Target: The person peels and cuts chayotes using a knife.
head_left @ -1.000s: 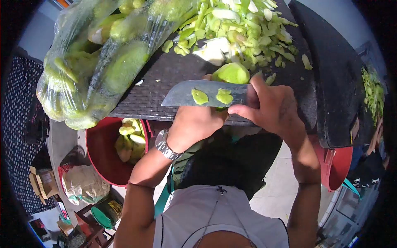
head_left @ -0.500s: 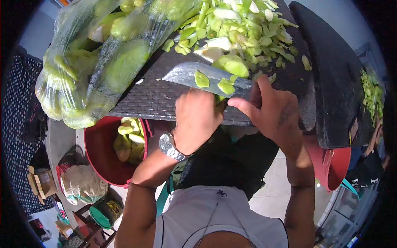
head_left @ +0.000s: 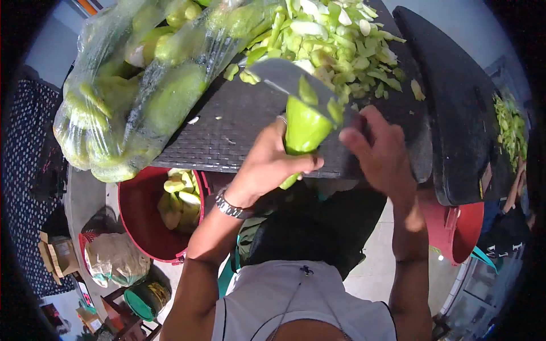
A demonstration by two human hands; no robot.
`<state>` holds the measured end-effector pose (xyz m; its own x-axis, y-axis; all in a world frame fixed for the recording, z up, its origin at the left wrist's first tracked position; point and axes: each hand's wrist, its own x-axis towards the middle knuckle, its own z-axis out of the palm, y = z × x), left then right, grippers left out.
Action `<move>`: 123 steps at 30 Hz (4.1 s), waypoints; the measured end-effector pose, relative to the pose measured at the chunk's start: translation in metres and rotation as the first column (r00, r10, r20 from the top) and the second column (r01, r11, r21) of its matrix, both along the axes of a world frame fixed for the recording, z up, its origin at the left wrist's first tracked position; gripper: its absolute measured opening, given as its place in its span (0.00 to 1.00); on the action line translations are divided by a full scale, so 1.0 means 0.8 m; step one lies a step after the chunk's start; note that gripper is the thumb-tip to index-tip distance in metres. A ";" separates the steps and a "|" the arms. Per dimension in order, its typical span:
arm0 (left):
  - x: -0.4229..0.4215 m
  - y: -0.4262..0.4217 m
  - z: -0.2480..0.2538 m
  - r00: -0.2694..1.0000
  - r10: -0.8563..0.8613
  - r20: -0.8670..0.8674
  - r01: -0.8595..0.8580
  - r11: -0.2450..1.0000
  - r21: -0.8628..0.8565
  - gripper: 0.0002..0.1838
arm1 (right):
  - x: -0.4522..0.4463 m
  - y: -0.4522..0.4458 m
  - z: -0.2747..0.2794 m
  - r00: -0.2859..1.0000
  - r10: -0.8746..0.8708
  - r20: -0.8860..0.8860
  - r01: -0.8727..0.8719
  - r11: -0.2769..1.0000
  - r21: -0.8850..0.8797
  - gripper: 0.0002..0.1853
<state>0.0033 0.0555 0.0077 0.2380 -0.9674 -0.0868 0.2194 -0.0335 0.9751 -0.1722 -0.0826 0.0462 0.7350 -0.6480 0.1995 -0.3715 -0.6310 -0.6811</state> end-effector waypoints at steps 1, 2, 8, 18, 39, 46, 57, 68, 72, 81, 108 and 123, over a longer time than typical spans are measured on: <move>-0.004 0.004 -0.004 0.991 -0.003 -0.134 0.004 1.000 0.005 0.20 | 0.002 0.009 0.001 1.000 0.020 0.022 -0.021 0.999 0.030 0.30; -0.002 0.011 -0.014 0.984 -0.070 -0.163 0.078 0.996 0.043 0.12 | 0.003 0.014 0.001 0.998 0.067 0.014 -0.067 0.998 -0.015 0.31; -0.016 0.026 -0.031 0.976 -0.051 -0.214 0.107 0.960 0.259 0.12 | 0.006 0.024 -0.003 0.980 0.198 0.005 -0.191 0.950 -0.245 0.33; -0.018 0.011 -0.024 0.895 -0.053 -0.442 0.065 0.998 0.011 0.19 | 0.001 -0.025 -0.009 0.995 0.095 0.031 -0.092 0.990 -0.103 0.27; -0.004 0.026 -0.036 0.825 -0.188 -0.532 0.169 0.982 -0.085 0.36 | 0.010 0.004 0.008 0.940 0.318 0.125 -0.334 0.931 0.149 0.26; 0.006 0.027 -0.053 0.709 -0.370 -0.600 0.206 0.923 -0.326 0.40 | 0.016 -0.070 -0.052 0.968 0.241 0.065 -0.247 0.963 0.111 0.25; 0.034 -0.001 0.043 0.687 0.053 -0.725 -0.403 0.858 -0.319 0.52 | -0.005 -0.070 -0.029 0.985 0.024 0.174 -0.090 0.918 0.387 0.33; 0.030 -0.030 0.009 0.535 -0.159 -0.830 -0.047 0.975 -0.217 0.35 | -0.019 -0.028 -0.023 0.985 -0.084 0.153 -0.007 0.857 0.516 0.29; 0.046 -0.024 0.073 0.679 0.017 -0.734 -0.172 0.976 -0.136 0.37 | -0.025 -0.016 -0.012 0.993 -0.072 0.091 0.021 0.883 0.470 0.27; 0.012 -0.029 -0.035 0.528 -0.237 -0.816 0.043 0.967 -0.253 0.34 | -0.034 -0.012 -0.014 0.974 -0.076 0.215 -0.020 0.911 0.412 0.26; -0.050 -0.056 -0.028 0.531 0.085 -0.843 -0.284 0.955 -0.083 0.28 | -0.021 0.021 -0.036 0.994 0.114 0.002 -0.105 0.924 -0.367 0.33; -0.031 -0.032 -0.059 0.428 -0.076 -0.901 -0.241 0.951 -0.195 0.27 | -0.009 0.012 -0.010 0.972 0.233 -0.037 -0.236 0.964 -0.125 0.33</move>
<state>-0.0216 0.0297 -0.0397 0.2595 -0.9639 -0.0595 0.9513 0.2445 0.1878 -0.1797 -0.0731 0.0385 0.8685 -0.4272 0.2514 -0.2166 -0.7832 -0.5828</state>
